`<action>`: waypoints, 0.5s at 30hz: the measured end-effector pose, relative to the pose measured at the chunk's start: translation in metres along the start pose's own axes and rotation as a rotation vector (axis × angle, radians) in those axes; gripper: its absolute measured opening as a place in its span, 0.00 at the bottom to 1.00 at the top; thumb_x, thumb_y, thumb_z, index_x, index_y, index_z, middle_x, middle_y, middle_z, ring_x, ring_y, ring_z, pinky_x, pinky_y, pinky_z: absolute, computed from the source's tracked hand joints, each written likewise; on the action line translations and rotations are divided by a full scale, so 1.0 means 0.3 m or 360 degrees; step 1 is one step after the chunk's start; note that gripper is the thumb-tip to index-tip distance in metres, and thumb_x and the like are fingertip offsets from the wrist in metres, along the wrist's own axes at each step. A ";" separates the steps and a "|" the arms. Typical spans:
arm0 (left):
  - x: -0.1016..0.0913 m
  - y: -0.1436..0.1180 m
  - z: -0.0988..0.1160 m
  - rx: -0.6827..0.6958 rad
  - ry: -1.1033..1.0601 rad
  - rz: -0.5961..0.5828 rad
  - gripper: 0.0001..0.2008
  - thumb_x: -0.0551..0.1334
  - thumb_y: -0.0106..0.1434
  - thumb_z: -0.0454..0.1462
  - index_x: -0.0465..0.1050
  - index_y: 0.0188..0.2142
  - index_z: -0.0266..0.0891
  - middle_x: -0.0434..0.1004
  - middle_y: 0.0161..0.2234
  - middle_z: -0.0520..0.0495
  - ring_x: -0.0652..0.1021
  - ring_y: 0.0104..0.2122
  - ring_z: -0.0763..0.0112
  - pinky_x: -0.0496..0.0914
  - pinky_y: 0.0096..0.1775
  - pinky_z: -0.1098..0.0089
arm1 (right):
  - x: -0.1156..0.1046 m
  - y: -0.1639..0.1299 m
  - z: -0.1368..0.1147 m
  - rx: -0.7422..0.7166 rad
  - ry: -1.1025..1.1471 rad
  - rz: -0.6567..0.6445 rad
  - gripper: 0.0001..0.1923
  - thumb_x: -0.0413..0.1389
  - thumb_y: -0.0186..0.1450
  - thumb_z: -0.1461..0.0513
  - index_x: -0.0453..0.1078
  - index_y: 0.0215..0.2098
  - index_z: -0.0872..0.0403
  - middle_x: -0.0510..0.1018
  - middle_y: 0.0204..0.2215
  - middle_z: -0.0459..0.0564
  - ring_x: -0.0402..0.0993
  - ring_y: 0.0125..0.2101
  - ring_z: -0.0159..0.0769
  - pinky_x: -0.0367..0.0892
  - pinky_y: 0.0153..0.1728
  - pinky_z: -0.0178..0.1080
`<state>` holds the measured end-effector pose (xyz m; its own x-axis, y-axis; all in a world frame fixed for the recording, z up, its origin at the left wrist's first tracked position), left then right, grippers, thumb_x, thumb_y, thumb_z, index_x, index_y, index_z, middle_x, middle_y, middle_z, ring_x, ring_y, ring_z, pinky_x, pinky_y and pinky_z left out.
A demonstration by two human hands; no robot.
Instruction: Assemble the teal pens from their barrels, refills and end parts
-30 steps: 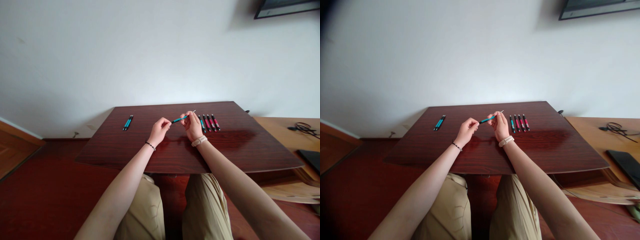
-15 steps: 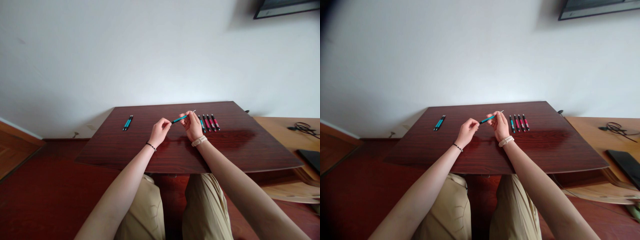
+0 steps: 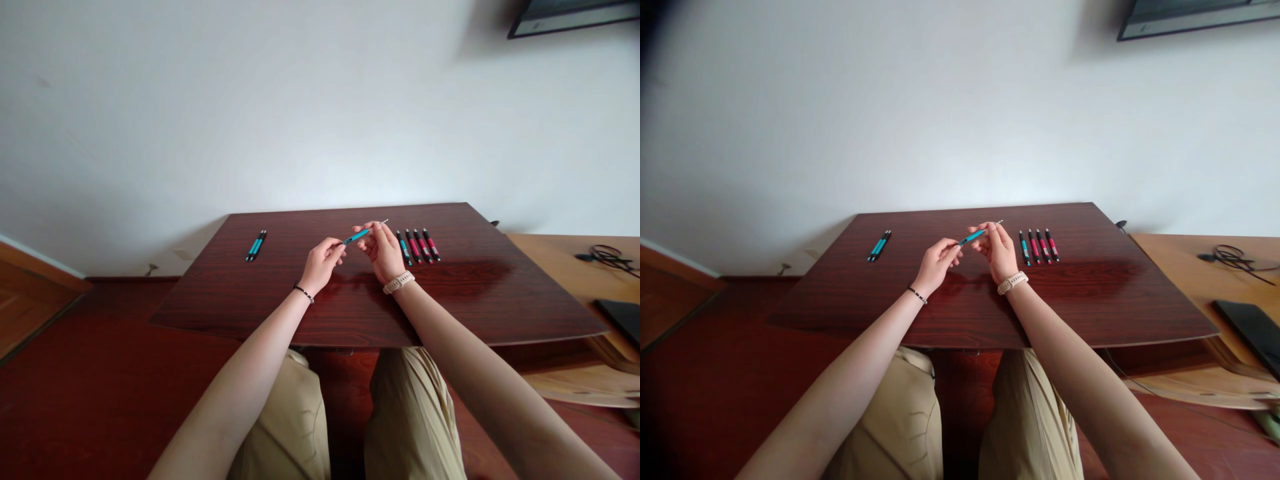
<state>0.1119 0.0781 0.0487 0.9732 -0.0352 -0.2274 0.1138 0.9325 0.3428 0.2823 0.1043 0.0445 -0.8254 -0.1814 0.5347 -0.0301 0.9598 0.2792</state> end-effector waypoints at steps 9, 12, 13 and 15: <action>-0.053 0.011 -0.038 -0.0095 -0.0566 0.0203 0.13 0.65 0.68 0.45 0.73 0.46 0.40 0.81 0.37 0.46 0.79 0.31 0.72 0.71 0.34 0.71 | 0.018 -0.010 0.018 0.0058 -0.0152 -0.0052 0.20 0.68 0.67 0.45 0.83 0.48 0.48 0.84 0.41 0.47 0.84 0.40 0.32 0.79 0.42 0.32; -0.045 0.009 -0.038 -0.0109 -0.0592 0.0185 0.12 0.62 0.67 0.45 0.68 0.44 0.41 0.79 0.35 0.48 0.78 0.31 0.72 0.72 0.35 0.70 | 0.035 -0.018 0.020 0.0072 -0.0200 -0.0111 0.21 0.69 0.67 0.44 0.84 0.49 0.49 0.83 0.40 0.47 0.83 0.38 0.32 0.79 0.42 0.32; -0.042 0.008 -0.037 -0.0116 -0.0584 0.0180 0.12 0.61 0.67 0.46 0.67 0.44 0.42 0.78 0.35 0.48 0.78 0.31 0.71 0.72 0.35 0.70 | 0.040 -0.020 0.022 0.0081 -0.0211 -0.0130 0.21 0.69 0.67 0.44 0.84 0.49 0.49 0.84 0.40 0.48 0.83 0.38 0.32 0.79 0.42 0.33; -0.036 0.005 -0.031 -0.0113 -0.0573 0.0166 0.12 0.61 0.67 0.46 0.64 0.43 0.43 0.76 0.34 0.50 0.77 0.31 0.71 0.72 0.35 0.70 | 0.047 -0.023 0.024 0.0093 -0.0228 -0.0162 0.22 0.68 0.67 0.44 0.84 0.49 0.49 0.84 0.41 0.49 0.83 0.38 0.32 0.79 0.42 0.33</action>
<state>0.0997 0.0833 0.0432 0.9882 -0.0510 0.1444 0.0085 0.9598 0.2806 0.2667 0.0967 0.0444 -0.8881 -0.2497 0.3859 -0.1467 0.9496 0.2770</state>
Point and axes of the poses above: each hand's wrist, its own y-axis towards the middle knuckle, its own x-axis out of the palm, z = x × y, the point moved 10 cm from there along y, towards the middle knuckle
